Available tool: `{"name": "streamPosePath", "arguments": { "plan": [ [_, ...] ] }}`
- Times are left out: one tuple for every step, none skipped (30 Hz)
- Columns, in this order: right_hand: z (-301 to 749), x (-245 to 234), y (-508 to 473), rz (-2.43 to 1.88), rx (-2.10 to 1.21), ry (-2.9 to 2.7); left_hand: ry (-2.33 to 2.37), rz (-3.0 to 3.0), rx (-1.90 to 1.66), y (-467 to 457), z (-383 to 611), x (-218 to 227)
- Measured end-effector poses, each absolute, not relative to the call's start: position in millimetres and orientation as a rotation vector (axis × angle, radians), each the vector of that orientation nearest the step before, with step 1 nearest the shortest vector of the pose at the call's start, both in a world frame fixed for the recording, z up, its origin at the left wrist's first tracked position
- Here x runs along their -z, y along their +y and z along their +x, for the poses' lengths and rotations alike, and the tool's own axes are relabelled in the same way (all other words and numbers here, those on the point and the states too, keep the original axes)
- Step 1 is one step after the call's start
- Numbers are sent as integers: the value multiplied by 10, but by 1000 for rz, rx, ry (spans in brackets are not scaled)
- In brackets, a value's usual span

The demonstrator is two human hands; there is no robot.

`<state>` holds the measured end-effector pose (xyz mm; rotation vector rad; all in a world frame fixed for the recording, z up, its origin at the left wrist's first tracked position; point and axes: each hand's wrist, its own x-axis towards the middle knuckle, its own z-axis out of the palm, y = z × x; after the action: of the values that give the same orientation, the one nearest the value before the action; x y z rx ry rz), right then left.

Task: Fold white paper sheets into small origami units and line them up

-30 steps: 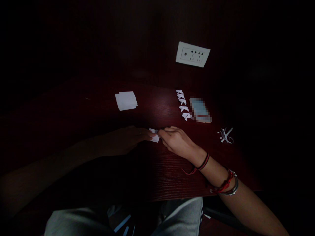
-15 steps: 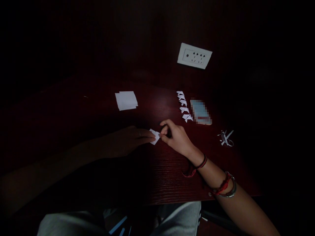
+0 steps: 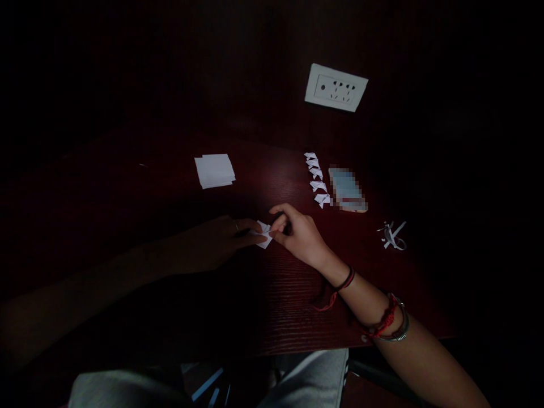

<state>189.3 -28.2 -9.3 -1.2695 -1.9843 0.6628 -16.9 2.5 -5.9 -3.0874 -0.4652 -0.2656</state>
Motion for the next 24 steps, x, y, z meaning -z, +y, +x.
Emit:
{"name": "streamPosePath", "arguments": {
  "plan": [
    [1894,78,-285,-1252,-639,-2008,-469,-3083,254,27,-170,61],
    [1897,60,-291,-1235,-606,-2040,-470,-3079,247,29,-172,63],
    [1904,39,-299,-1218,-571,-2078,-471,-3077,241,30,-174,63],
    [1913,19,-308,-1201,-536,-2121,-477,-3076,236,29,-176,64],
    [1924,1,-316,-1182,-504,-2169,-485,-3077,231,29,-178,65],
    [1935,-13,-323,-1158,-476,-2216,-491,-3078,228,28,-181,67],
    [1948,-21,-328,-1131,-447,-2262,-496,-3078,230,27,-183,70],
    [1960,-25,-331,-1103,-417,-2305,-496,-3078,229,28,-186,74],
    [1972,-24,-331,-1083,-385,-2346,-492,-3077,234,28,-189,79],
    [1983,-20,-331,-1070,-352,-2385,-484,-3076,241,30,-192,85],
    [1991,-16,-330,-1065,-319,-2421,-476,-3076,246,32,-194,90],
    [1998,-11,-328,-1065,-286,-2454,-475,-3077,248,35,-196,95],
    [2002,-8,-328,-1068,-254,-2483,-473,-3078,250,37,-197,99],
    [2005,-5,-328,-1071,-225,-2508,-471,-3081,251,40,-197,104],
    [2006,-4,-329,-1070,-199,-2527,-468,-3083,254,43,-198,108],
    [2006,-4,-330,-1067,-179,-2542,-463,-3084,258,45,-197,112],
    [2005,-4,-333,-1064,-164,-2552,-457,-3087,264,47,-196,116],
    [2005,-4,-335,-1059,-155,-2558,-455,-3088,273,48,-194,119],
    [2005,-4,-337,-1052,-151,-2563,-465,-3088,281,49,-192,121],
    [2006,-4,-339,-1042,-151,-2564,-485,-3085,287,49,-189,122],
    [2007,-4,-340,-1036,-156,-2566,-504,-3082,296,49,-187,122],
    [2009,-5,-341,-1035,-162,-2566,-520,-3078,299,48,-183,121],
    [2010,-6,-340,-1036,-169,-2566,-528,-3076,299,48,-180,120],
    [2012,-7,-339,-1037,-178,-2564,-527,-3074,298,47,-177,119]
  ]
}}
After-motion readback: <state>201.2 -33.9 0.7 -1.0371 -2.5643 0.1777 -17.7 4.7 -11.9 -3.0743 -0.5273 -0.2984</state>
